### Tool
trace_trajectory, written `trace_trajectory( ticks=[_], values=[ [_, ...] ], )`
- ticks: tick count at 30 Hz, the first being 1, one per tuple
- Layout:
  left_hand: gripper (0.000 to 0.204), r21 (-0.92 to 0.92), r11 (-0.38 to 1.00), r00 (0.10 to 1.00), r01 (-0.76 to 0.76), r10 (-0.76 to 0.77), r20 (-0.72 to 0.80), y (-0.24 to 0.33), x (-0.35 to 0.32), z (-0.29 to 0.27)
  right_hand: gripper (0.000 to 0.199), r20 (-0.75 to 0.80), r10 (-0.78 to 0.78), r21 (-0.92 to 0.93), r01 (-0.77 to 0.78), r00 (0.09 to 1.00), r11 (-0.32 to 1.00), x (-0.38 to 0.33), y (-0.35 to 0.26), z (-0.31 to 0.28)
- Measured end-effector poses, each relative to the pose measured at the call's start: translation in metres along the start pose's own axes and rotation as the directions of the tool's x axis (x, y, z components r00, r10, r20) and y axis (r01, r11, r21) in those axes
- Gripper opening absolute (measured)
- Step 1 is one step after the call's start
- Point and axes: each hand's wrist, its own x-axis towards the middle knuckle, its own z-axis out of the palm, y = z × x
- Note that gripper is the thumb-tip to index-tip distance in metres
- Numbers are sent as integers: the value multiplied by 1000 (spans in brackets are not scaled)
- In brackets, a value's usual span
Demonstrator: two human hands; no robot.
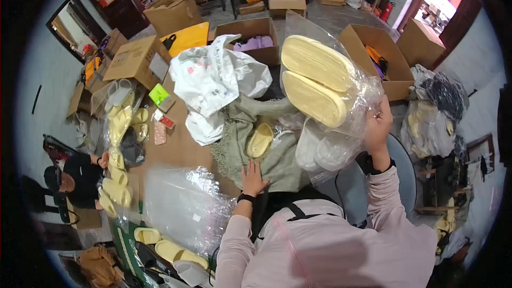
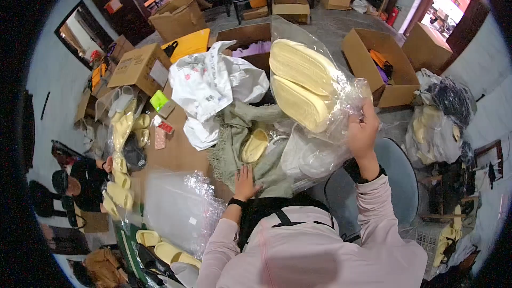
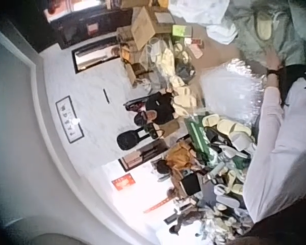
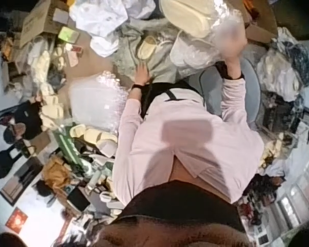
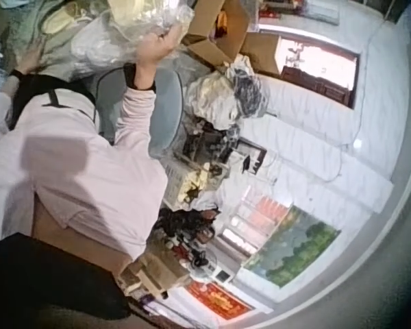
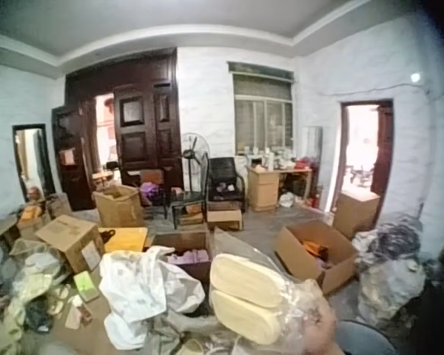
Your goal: Packaging finished slides and sandals into plastic bags and preparing them for shipping.
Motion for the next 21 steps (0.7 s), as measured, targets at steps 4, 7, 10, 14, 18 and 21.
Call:
trace_trajectory(
  ticks=[4, 7, 10, 14, 18, 21],
  values=[
    [101, 110, 992, 990, 63, -76, 117, 26, 19, -9, 22, -50, 36, -114, -41, 998, 993, -7, 18, -19],
    [111, -124, 963, 912, 239, -179, 369, 34, 30, -15, 21, 78, 128, -141, -116, 989, 983, -13, 9, -34],
    [72, -293, 950, 782, 109, 100, 615, 0, 19, 27, 30, 13, -57, -125, 59, 998, 990, -25, 1, -6],
    [27, -143, 906, 844, -399, 424, 328, 84, 12, -9, 28, 21, 34, 49, -35, 999, 998, -28, -10, 17],
    [18, -30, 779, 728, -627, 599, 332, 89, 6, -5, 22, -33, 44, 298, -33, 998, 954, -40, -48, 73],
    [25, -230, 695, 672, -681, 718, 179, 107, -7, -16, 28, -66, 88, 329, -61, 994, 942, -65, -50, 94]
  ],
)
